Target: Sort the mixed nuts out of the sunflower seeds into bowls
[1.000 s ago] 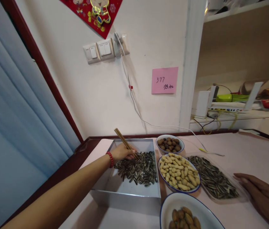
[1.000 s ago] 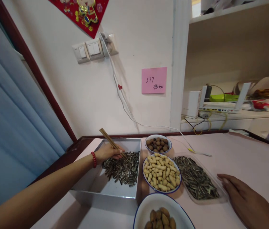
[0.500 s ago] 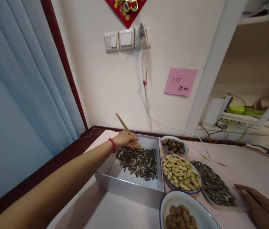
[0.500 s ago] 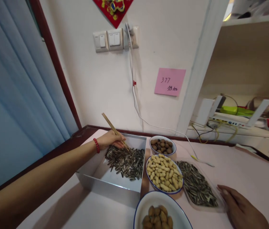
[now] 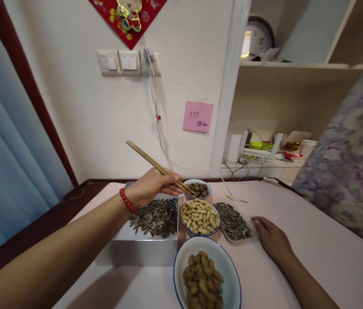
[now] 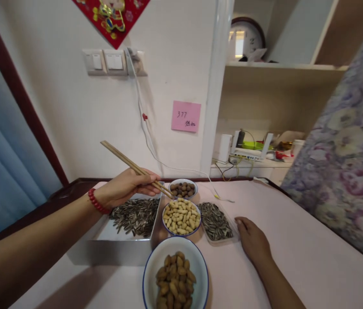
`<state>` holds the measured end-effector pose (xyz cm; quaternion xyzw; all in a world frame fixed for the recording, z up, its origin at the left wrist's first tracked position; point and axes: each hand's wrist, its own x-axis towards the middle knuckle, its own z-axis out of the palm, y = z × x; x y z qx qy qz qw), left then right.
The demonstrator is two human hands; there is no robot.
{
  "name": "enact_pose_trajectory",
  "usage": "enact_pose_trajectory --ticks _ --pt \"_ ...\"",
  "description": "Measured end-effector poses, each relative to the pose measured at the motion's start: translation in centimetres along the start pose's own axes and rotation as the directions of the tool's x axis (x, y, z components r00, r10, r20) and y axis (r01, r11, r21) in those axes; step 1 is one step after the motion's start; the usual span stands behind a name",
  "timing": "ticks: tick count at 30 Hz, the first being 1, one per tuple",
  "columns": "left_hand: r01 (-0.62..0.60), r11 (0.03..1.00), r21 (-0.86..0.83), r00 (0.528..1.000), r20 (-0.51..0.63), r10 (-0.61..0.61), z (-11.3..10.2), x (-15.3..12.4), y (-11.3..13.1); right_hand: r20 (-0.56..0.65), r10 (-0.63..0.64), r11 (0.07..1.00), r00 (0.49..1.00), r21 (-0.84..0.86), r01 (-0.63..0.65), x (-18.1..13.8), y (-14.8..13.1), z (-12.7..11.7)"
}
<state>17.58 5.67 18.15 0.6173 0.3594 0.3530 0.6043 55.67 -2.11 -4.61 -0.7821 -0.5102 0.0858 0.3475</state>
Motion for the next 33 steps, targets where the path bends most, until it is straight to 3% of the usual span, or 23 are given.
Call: enact_pose_trajectory --ticks 3,5,10,16,23,33 --pt "-0.016 1.000 0.018 1.000 0.008 0.016 1.9 0.6 0.1 0.015 0.015 1.000 1.000 0.021 -0.015 0.1 0.0 0.1" --pt "-0.035 0.999 0.023 0.999 -0.019 0.035 1.9 0.9 0.1 0.025 0.030 0.999 0.999 0.032 -0.031 0.3 0.2 0.3" --pt "-0.049 0.995 0.084 0.989 -0.136 0.060 -1.5 0.1 -0.1 0.055 0.052 0.998 0.997 0.033 -0.054 0.7 0.7 0.6" --pt "0.141 0.933 0.330 0.980 -0.178 -0.085 -5.5 -1.4 -3.2 0.066 0.041 0.999 0.997 0.027 -0.043 0.9 1.0 0.6" --pt "0.235 0.843 0.484 0.967 -0.206 -0.151 -6.2 -0.4 -6.5 0.049 0.007 0.998 0.999 0.056 -0.010 1.3 1.9 1.2" --pt "0.231 0.838 0.494 0.971 -0.170 -0.168 -6.7 1.4 -8.0 0.051 -0.001 0.996 0.999 0.084 -0.003 2.0 3.8 2.1"
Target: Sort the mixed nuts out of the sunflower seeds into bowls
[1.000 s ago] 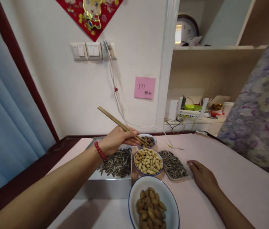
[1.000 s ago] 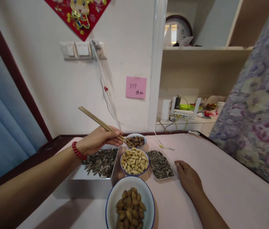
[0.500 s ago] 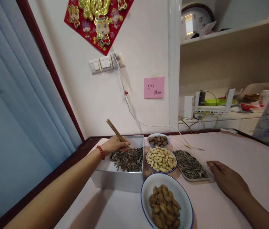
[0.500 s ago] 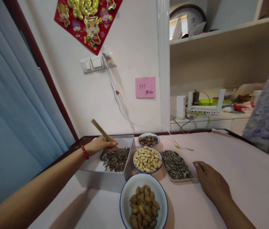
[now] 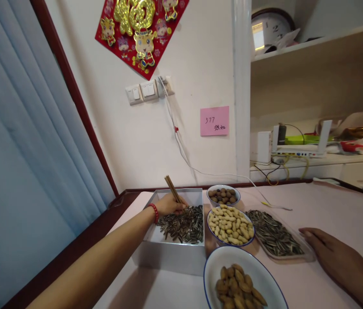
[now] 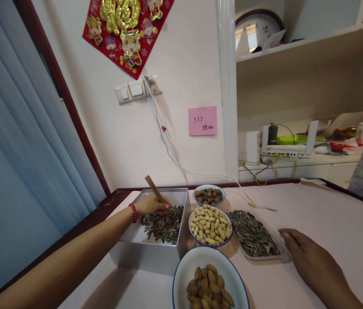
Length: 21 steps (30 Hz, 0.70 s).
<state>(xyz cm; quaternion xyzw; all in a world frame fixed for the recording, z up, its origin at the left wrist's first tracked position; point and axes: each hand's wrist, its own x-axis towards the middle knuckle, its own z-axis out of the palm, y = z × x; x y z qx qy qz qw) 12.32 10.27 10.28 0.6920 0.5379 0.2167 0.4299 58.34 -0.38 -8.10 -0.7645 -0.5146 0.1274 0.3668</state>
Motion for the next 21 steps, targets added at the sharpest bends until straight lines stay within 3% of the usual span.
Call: enact_pose_trajectory --ticks 8,21 --pt "0.008 0.999 -0.046 0.999 -0.044 -0.010 -0.1 0.7 -1.6 0.028 0.022 1.000 0.999 -0.010 -0.021 0.1 0.8 0.1" --pt "0.012 0.998 -0.055 0.995 -0.094 -0.017 0.2 0.9 -1.9 0.021 0.044 0.999 0.999 -0.016 -0.044 0.0 0.4 -0.4"
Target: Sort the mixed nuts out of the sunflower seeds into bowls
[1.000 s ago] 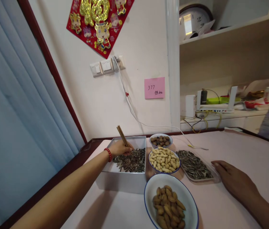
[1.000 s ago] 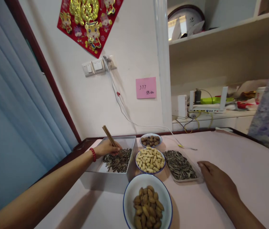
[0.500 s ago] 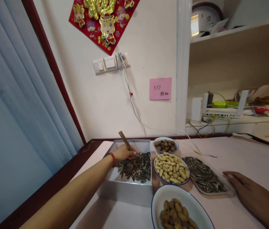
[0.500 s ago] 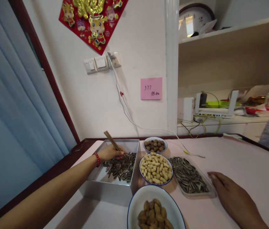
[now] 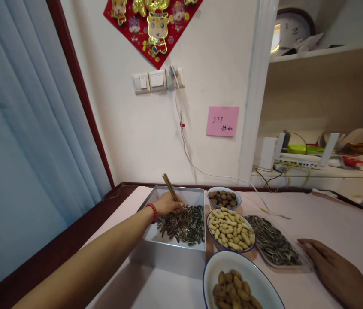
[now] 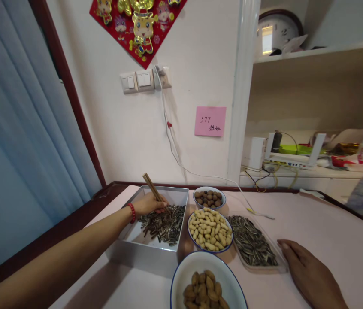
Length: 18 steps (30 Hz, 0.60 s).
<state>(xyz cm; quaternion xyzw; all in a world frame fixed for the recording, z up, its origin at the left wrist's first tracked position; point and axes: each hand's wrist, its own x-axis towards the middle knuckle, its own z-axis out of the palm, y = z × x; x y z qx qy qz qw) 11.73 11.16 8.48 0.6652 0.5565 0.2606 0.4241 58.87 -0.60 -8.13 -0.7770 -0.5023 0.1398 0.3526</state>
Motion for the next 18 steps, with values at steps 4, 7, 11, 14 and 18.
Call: enact_pose_trajectory --ticks 4,7,11,14,18 --pt "-0.026 1.000 0.005 1.000 0.011 0.026 0.0 -0.1 0.1 -0.009 0.000 1.000 1.000 -0.025 0.000 -0.1 -0.4 -0.4" --pt "-0.044 0.999 0.006 0.999 0.019 0.044 0.1 -0.1 0.0 -0.006 0.005 0.999 1.000 -0.042 -0.006 -0.2 -0.7 -0.7" --pt "-0.063 0.998 0.011 0.998 0.029 0.062 0.1 0.1 -0.3 -0.005 0.002 0.999 1.000 -0.054 -0.002 -0.4 -1.0 -0.8" --pt "-0.079 0.997 0.018 0.996 0.035 0.078 0.1 0.2 -0.4 -0.016 0.000 0.998 1.000 -0.058 -0.001 -0.6 -1.1 -0.9" --pt "-0.104 0.995 0.004 0.994 0.042 0.103 0.0 0.2 -0.2 -0.029 -0.012 0.999 1.000 -0.051 0.011 -0.7 -1.3 -0.9"
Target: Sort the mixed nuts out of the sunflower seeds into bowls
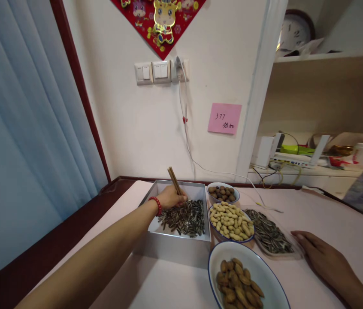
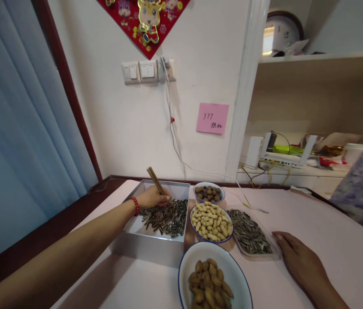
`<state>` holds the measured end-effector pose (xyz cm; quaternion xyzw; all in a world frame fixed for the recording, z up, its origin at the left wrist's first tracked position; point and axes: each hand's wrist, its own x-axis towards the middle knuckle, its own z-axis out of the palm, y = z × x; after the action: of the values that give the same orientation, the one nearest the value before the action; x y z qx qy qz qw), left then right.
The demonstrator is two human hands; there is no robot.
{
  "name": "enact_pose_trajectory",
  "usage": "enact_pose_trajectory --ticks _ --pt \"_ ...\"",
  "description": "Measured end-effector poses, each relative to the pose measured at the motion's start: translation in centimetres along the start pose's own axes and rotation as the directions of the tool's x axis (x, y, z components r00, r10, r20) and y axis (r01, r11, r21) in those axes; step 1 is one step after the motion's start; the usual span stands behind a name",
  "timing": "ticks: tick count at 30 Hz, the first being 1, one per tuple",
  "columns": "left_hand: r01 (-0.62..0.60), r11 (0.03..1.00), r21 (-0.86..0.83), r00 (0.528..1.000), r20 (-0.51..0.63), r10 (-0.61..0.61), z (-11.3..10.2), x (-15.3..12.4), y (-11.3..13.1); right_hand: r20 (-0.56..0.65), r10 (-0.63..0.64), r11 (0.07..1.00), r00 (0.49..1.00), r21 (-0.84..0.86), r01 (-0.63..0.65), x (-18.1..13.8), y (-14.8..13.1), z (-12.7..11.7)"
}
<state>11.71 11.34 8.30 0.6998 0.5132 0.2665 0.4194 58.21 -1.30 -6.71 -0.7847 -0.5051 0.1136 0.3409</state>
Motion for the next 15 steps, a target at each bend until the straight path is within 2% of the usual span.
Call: enact_pose_trajectory --ticks 8,15 --pt "0.030 0.999 -0.012 0.998 0.060 -0.030 0.50 -0.37 -0.16 -0.032 -0.005 1.000 0.999 0.001 0.005 -0.01 -0.20 0.10" --pt "0.082 0.996 -0.044 0.997 -0.003 -0.082 0.82 -0.12 -0.46 -0.016 0.013 1.000 1.000 0.020 -0.013 -0.03 -0.34 -0.07"
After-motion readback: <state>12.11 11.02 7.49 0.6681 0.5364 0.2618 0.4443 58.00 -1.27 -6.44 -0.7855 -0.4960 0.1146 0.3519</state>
